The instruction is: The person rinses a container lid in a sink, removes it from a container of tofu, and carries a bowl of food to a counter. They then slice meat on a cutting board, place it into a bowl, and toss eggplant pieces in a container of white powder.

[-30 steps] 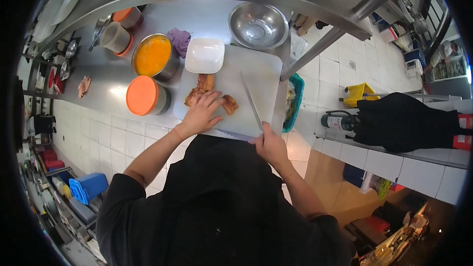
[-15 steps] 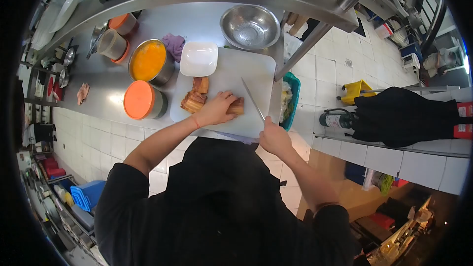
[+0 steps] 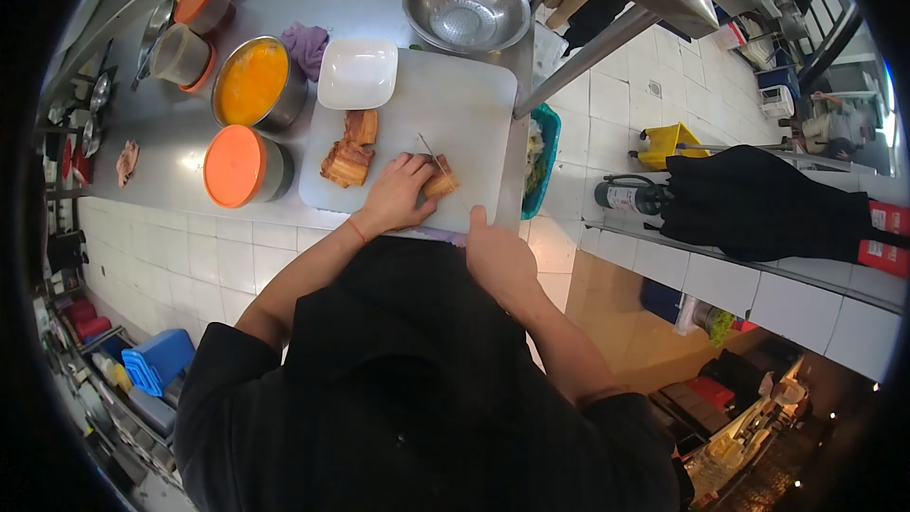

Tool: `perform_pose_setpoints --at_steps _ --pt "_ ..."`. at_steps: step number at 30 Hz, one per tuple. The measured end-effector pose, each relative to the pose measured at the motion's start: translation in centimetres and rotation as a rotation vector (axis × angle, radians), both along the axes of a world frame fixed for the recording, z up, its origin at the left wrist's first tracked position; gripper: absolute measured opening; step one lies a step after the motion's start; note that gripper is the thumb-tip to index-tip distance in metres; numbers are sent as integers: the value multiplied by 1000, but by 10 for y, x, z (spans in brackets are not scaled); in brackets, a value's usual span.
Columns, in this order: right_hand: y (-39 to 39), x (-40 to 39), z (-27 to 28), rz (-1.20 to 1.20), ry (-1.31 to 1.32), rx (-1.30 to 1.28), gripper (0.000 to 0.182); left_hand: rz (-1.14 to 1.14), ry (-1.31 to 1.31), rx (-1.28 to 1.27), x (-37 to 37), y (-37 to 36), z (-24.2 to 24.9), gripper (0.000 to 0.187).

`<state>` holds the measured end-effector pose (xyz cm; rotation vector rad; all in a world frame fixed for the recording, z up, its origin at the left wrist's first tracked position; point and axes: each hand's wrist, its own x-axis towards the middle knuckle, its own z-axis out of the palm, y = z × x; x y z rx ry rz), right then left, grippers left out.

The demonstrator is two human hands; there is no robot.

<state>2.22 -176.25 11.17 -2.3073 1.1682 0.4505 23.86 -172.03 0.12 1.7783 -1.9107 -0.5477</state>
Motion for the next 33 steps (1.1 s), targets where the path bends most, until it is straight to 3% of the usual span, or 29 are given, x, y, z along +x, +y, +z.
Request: perform_pose_setpoints --at_steps 5,10,14,19,26,33 --pt "4 -2 8 -1 82 59 27 6 41 -85 -1 2 -13 44" --pt "-15 25 -87 -34 -138 -16 28 -12 56 -68 0 3 -17 43" --pt "-24 33 -67 -14 -229 -80 27 9 70 -126 3 9 -6 43" --pt "1 10 -2 0 9 77 30 9 48 -133 3 12 -12 42" --pt "-5 26 -91 -35 -246 -23 26 13 99 -123 2 14 -16 38" --pt "0 11 -13 8 -125 86 22 23 117 -173 5 20 -12 37"
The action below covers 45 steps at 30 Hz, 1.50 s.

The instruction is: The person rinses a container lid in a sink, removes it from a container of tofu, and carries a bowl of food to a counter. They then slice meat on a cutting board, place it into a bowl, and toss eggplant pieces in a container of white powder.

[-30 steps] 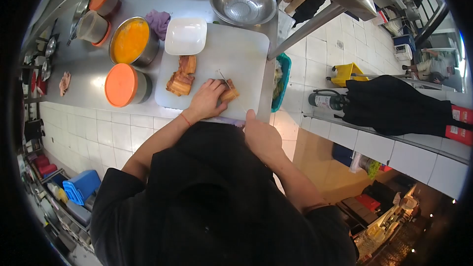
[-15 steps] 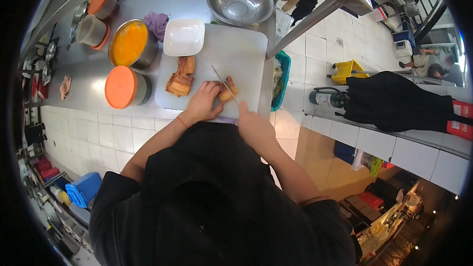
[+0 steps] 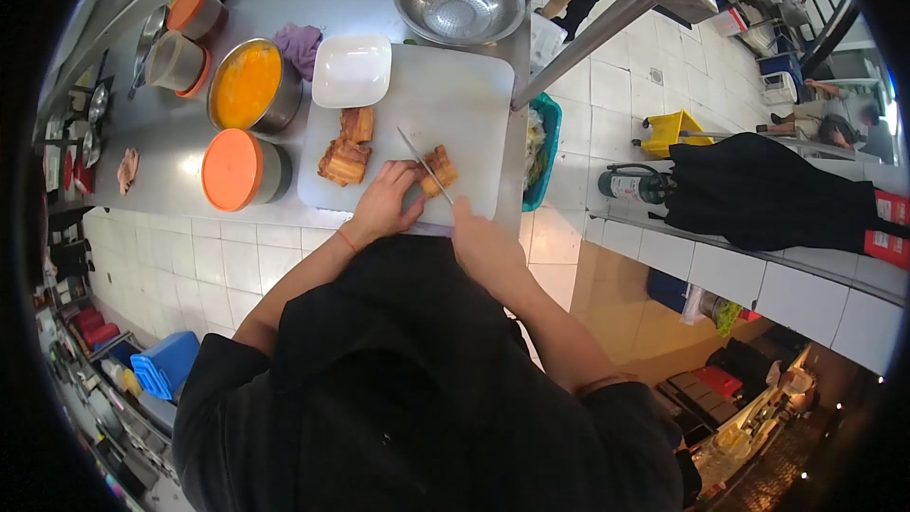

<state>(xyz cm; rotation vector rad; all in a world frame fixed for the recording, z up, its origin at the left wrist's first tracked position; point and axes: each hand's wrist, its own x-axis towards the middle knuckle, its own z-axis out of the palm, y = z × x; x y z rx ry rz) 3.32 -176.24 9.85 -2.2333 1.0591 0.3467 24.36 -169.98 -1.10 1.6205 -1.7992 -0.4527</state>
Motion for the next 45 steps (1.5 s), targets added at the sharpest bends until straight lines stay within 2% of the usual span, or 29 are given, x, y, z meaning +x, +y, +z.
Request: perform_pose_setpoints --at_steps 2,5,7,8,11,13,15,16,18,21,26,31,35,37,41,42,43,45 --pt "6 -4 1 10 66 44 24 6 8 26 -1 0 -3 36" --pt "13 -1 -42 -31 22 38 23 19 12 38 -1 0 -9 34" --pt "8 10 -72 -44 -198 -72 18 18 5 25 -3 3 -11 33" --pt "3 12 -75 -47 -206 -80 18 28 0 46 -3 3 -10 34" --pt "-9 15 -68 -21 -212 -49 20 33 -16 45 -1 1 -12 39" --pt "-5 -1 -47 -50 -94 -9 24 43 -13 44 -4 7 -9 43" --pt "-9 -15 -24 -73 -46 -37 25 151 38 87 -10 8 1 57" --pt "-13 -22 -19 -97 2 -68 26 153 34 84 -12 6 1 57" --pt "-25 -34 -21 -105 18 -75 26 235 -48 74 -16 3 2 71" --pt "-29 -47 -39 -87 16 -88 27 175 17 192 -19 -6 -5 72" --pt "-28 -44 -59 -63 -45 -120 29 154 20 145 -17 -25 -16 68" --pt "-68 -23 -73 -94 -34 -241 34 140 -21 42 1 -76 -21 63" --pt "-95 -12 -90 -83 -38 -302 38 162 -19 88 11 -101 -22 65" --pt "-94 -14 -73 -55 -41 -311 39 148 -91 107 12 -96 -8 66" --pt "-64 -27 -51 -169 -191 -256 23 309 -297 68 23 -41 34 69" --pt "-54 -29 -49 -154 -202 -250 23 417 -332 162 26 -28 49 74" --pt "-43 -32 -47 -149 -207 -218 22 426 -337 166 30 -15 58 74" --pt "-28 -38 -49 -149 -206 -187 21 552 -430 377 38 8 67 80"
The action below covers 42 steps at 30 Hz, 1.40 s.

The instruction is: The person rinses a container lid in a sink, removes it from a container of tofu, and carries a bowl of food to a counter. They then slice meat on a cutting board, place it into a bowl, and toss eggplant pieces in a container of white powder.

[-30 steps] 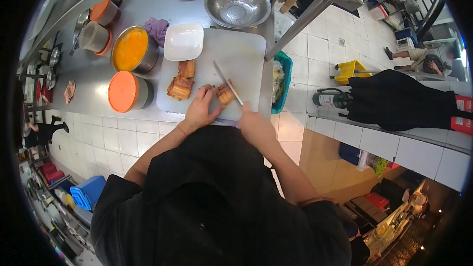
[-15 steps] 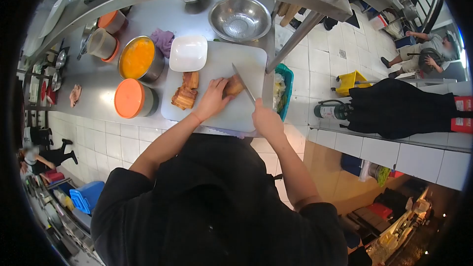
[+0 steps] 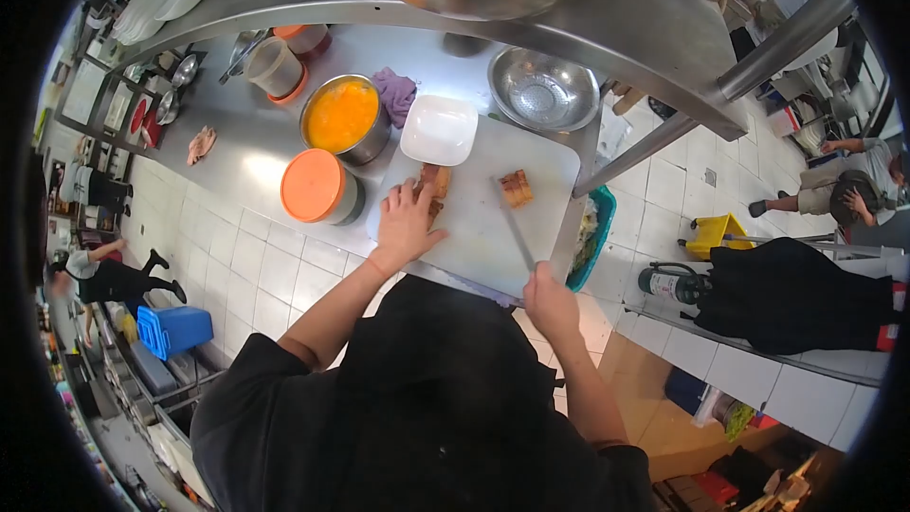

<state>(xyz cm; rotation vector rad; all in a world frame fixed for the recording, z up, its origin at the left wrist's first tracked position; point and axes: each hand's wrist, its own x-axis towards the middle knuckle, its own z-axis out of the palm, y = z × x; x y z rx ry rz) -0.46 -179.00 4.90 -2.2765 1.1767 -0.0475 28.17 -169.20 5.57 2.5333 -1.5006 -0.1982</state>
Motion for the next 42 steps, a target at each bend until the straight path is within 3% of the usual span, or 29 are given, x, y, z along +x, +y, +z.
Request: perform_pose_setpoints --at_steps 3,5,8,10,12,14,16,18,19,22,23,36,42 --pt "12 -1 -11 163 97 95 22 -93 -3 55 17 15 -31 87" --pt "17 3 -14 135 63 98 23 -133 -6 45 20 17 -42 89" --pt "12 4 -12 134 80 107 24 -104 149 -84 -7 11 -33 82" --pt "2 9 -9 160 121 104 24 -80 251 -167 -31 1 -35 89" --pt "4 14 -6 120 115 87 23 -88 345 -127 -50 -4 -32 93" --pt "2 18 -2 101 125 86 22 -75 558 161 -59 -11 -18 97" --pt "2 19 7 119 124 76 23 -91 570 198 -60 -8 -19 95" --pt "5 19 12 117 138 76 26 -207 286 -27 -54 1 -33 89" --pt "8 21 18 127 146 82 27 -318 278 -205 -48 2 -38 78" --pt "17 24 27 130 170 96 29 -509 362 -156 -31 -5 -54 68" --pt "20 24 30 132 186 87 29 -482 385 -200 -32 -9 -59 60" --pt "28 25 56 201 351 130 19 -434 425 -256 -46 -18 -62 50" --pt "15 59 -18 177 186 20 19 -417 432 -258 -47 -15 -63 53"
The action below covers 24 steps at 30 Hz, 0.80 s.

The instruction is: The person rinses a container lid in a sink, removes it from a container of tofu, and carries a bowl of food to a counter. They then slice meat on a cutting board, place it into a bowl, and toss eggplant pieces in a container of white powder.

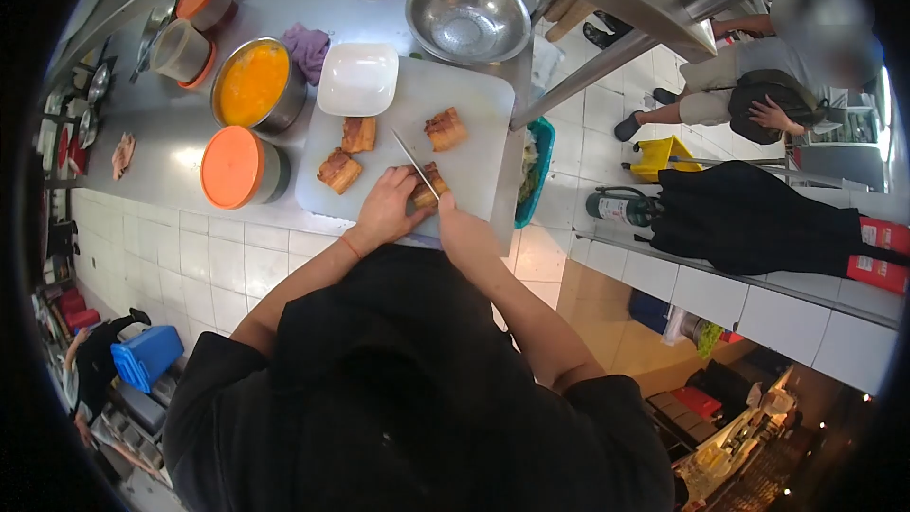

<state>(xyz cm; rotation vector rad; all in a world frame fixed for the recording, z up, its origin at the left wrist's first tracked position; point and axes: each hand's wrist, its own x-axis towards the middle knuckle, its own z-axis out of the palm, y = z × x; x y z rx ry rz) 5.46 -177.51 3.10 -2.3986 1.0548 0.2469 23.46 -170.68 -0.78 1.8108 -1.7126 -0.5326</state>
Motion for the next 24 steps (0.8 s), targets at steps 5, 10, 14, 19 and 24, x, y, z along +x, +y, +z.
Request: perform_pose_setpoints --at_steps 5,10,14,19,24 --pt "-5 -6 46 11 24 57 22 -18 36 -35 6 4 5 48" --pt "9 -21 67 33 120 93 21 -75 -6 -32 8 4 5 45" --pt "13 -17 14 -14 -7 97 17 -95 16 -22 10 5 0 46" --pt "-1 1 7 -36 -114 87 14 -77 27 -89 10 9 3 45" --pt "4 -14 64 51 -9 130 16 -79 12 -62 10 13 3 41"
